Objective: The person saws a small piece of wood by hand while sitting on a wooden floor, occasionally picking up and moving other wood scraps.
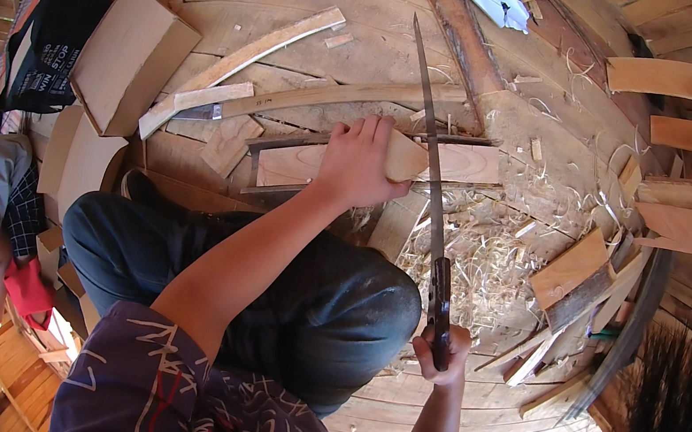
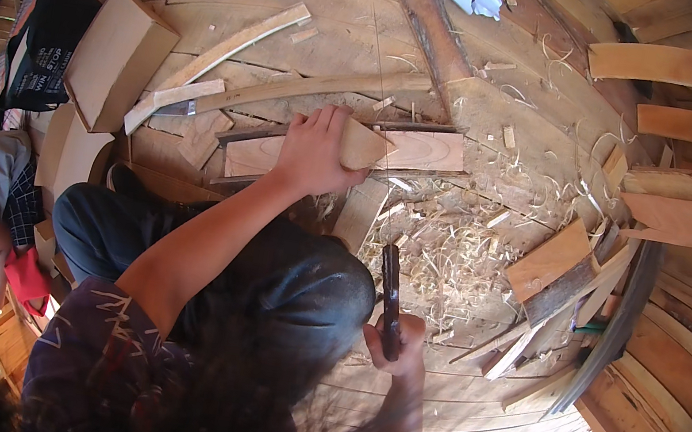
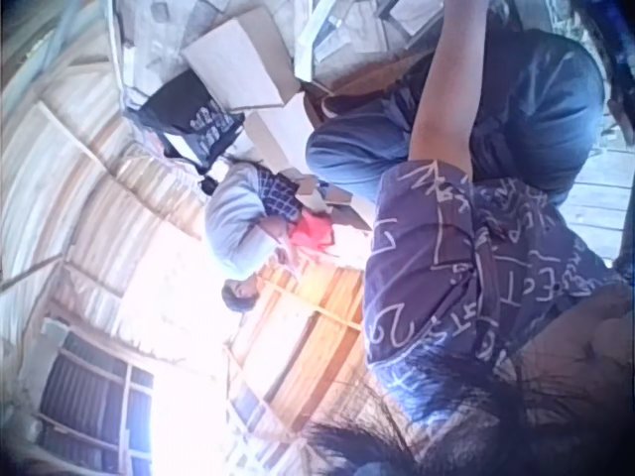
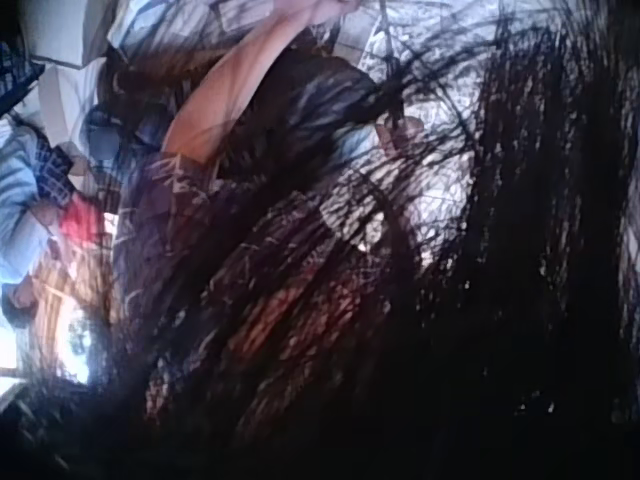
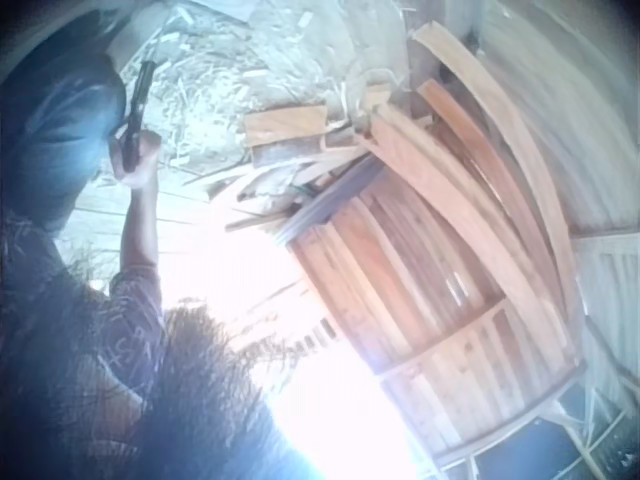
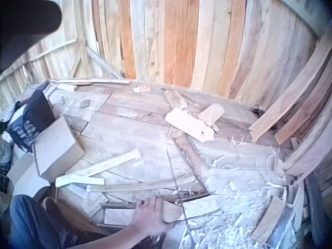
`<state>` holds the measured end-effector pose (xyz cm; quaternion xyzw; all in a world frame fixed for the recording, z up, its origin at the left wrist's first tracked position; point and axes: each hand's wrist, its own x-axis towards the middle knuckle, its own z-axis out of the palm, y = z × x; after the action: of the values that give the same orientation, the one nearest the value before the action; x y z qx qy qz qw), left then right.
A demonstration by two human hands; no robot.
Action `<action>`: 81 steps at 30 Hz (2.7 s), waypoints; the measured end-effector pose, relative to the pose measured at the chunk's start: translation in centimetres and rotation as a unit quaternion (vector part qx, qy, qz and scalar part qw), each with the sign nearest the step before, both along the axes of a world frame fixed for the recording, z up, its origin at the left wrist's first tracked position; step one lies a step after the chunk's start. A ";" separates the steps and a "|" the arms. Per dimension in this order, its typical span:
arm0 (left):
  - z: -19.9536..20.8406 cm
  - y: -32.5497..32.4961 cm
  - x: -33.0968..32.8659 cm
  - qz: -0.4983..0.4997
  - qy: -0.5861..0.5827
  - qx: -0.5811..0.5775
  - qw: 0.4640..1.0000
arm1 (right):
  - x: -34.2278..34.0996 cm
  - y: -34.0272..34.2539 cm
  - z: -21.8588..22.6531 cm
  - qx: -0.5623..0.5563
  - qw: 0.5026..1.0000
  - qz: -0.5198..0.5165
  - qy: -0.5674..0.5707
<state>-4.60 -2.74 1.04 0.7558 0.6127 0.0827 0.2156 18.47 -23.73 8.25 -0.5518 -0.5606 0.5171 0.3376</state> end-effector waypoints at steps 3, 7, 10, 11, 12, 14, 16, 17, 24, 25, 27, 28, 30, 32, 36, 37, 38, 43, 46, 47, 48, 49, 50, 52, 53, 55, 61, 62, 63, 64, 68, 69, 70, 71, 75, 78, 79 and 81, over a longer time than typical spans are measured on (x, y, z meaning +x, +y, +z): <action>0.2 -0.1 0.5 0.020 0.003 -0.008 1.000 | 1.5 -2.3 1.6 -0.031 0.999 0.005 -0.033; -0.4 -0.1 0.3 0.013 0.012 0.010 1.000 | 1.9 -4.2 2.2 -0.013 1.000 0.014 -0.005; -0.6 -0.2 0.6 0.006 0.005 0.016 1.000 | 1.3 -3.4 1.7 -0.014 1.000 0.006 -0.009; -0.4 -0.4 0.5 -0.001 0.005 0.020 1.000 | 1.1 -2.5 1.2 -0.015 1.000 0.006 -0.011; -0.2 -0.5 0.5 -0.007 0.004 0.023 1.000 | 0.9 -1.1 0.7 0.003 1.000 0.022 -0.011; -0.2 0.2 0.5 0.025 0.000 -0.004 1.000 | 0.2 1.4 0.1 -0.002 1.000 0.014 0.012; -0.2 0.3 0.6 0.037 -0.003 -0.015 0.999 | 0.2 1.8 0.1 -0.007 1.000 0.014 0.003; -0.1 0.1 0.6 0.033 -0.001 -0.012 0.999 | 0.3 1.5 0.5 -0.013 1.000 0.019 -0.004; 0.2 -0.2 0.6 0.016 0.003 0.011 1.000 | 2.9 -4.9 3.3 -0.009 0.993 0.056 -0.105; -0.1 -0.1 0.5 0.023 0.007 0.019 1.000 | 3.1 -5.0 2.8 -0.008 0.996 0.051 -0.072; -0.9 0.1 0.6 0.033 0.014 0.036 0.999 | 2.2 -3.3 2.2 -0.003 0.999 0.039 -0.009; -0.9 -0.1 0.6 0.029 0.008 0.036 0.999 | 1.6 -2.1 1.8 -0.029 0.999 0.027 -0.011; -0.8 -0.3 0.9 0.017 -0.009 0.037 0.999 | 0.7 0.7 0.8 -0.015 1.000 0.026 -0.010; -0.9 0.6 0.9 0.046 0.005 -0.001 0.999 | 0.1 2.6 0.5 -0.012 1.000 0.026 0.000; -0.5 0.3 1.0 0.043 0.007 -0.018 0.999 | 0.4 1.4 1.5 -0.016 0.999 0.027 -0.027; -0.1 0.6 0.8 0.044 0.014 -0.025 0.999 | 0.9 0.1 2.0 -0.018 0.999 0.035 -0.033; 0.0 1.0 0.6 0.046 0.019 -0.034 0.998 | 1.6 -1.5 2.1 0.011 0.998 0.043 -0.038; -0.4 0.1 0.8 0.026 0.022 -0.001 0.999 | 2.0 -4.7 3.4 -0.010 0.998 0.036 -0.058; -0.5 0.1 0.5 0.022 0.020 0.006 1.000 | 0.7 -1.6 1.7 -0.015 1.000 0.019 -0.018; -0.6 0.0 0.7 0.022 0.013 0.012 1.000 | 0.3 0.0 1.2 -0.015 0.999 0.028 -0.024; -0.7 0.0 0.9 0.021 0.005 0.017 1.000 | -0.1 1.7 1.0 -0.023 0.999 0.022 -0.020; -0.8 0.2 0.9 0.033 0.009 0.001 0.999 | -0.5 3.1 1.0 -0.031 0.999 0.021 -0.011; -0.9 0.7 1.0 0.045 0.013 -0.015 0.999 | -0.5 4.0 1.3 -0.030 0.999 0.019 -0.023; -0.8 0.8 0.8 0.056 0.017 -0.028 0.998 | 0.2 3.4 1.6 -0.040 0.999 0.021 -0.030; -0.6 0.7 0.8 0.055 0.017 -0.022 0.998 | 1.0 2.3 1.6 -0.044 0.998 0.028 -0.046; -0.5 0.7 0.5 0.057 0.010 -0.010 0.998 | 2.0 -0.4 2.8 -0.005 0.995 0.068 -0.075; -1.1 0.3 0.6 0.047 0.002 0.014 0.999 | 2.8 -4.9 3.8 -0.005 0.995 0.029 -0.097; -1.2 0.6 0.6 0.054 0.012 0.003 0.998 | 2.8 -4.3 3.7 -0.012 0.994 0.050 -0.100; -1.3 0.7 0.7 0.062 0.022 -0.009 0.998 | 3.0 -4.2 3.3 -0.009 0.996 0.024 -0.088; -1.4 0.8 0.6 0.069 0.018 -0.003 0.997 | 3.0 -4.1 2.7 -0.005 0.997 0.000 -0.073; -1.2 0.6 0.6 0.074 -0.002 -0.002 0.997 | 4.2 -3.1 3.3 -0.087 0.992 -0.092 0.011; -1.0 0.6 0.5 0.070 -0.008 -0.006 0.998 | 4.5 -2.7 3.6 -0.104 0.991 -0.081 0.032; -0.9 0.6 0.3 0.059 -0.009 -0.002 0.998 | 4.3 -1.9 4.1 -0.120 0.989 -0.070 0.053; -0.9 0.4 0.3 0.044 -0.011 0.002 0.999 | 3.8 -0.2 3.8 -0.069 0.997 -0.014 0.024; -0.9 0.2 0.2 0.033 -0.020 0.001 0.999 | 1.7 4.9 1.8 -0.033 0.997 0.050 -0.039; -0.7 0.9 0.6 0.064 -0.014 -0.036 0.997 | 0.7 6.7 1.7 -0.036 0.997 0.046 -0.043; -0.8 0.7 0.5 0.059 -0.014 -0.026 0.998 | 0.6 6.4 1.7 -0.035 0.997 0.044 -0.055; -1.0 0.5 0.5 0.045 -0.016 -0.006 0.999 | 0.9 5.3 1.7 -0.034 0.995 0.040 -0.081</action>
<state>-4.14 -2.20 0.08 0.7250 0.6428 0.1007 0.2259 19.34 -18.45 9.97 -0.5798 -0.5901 0.5024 0.2515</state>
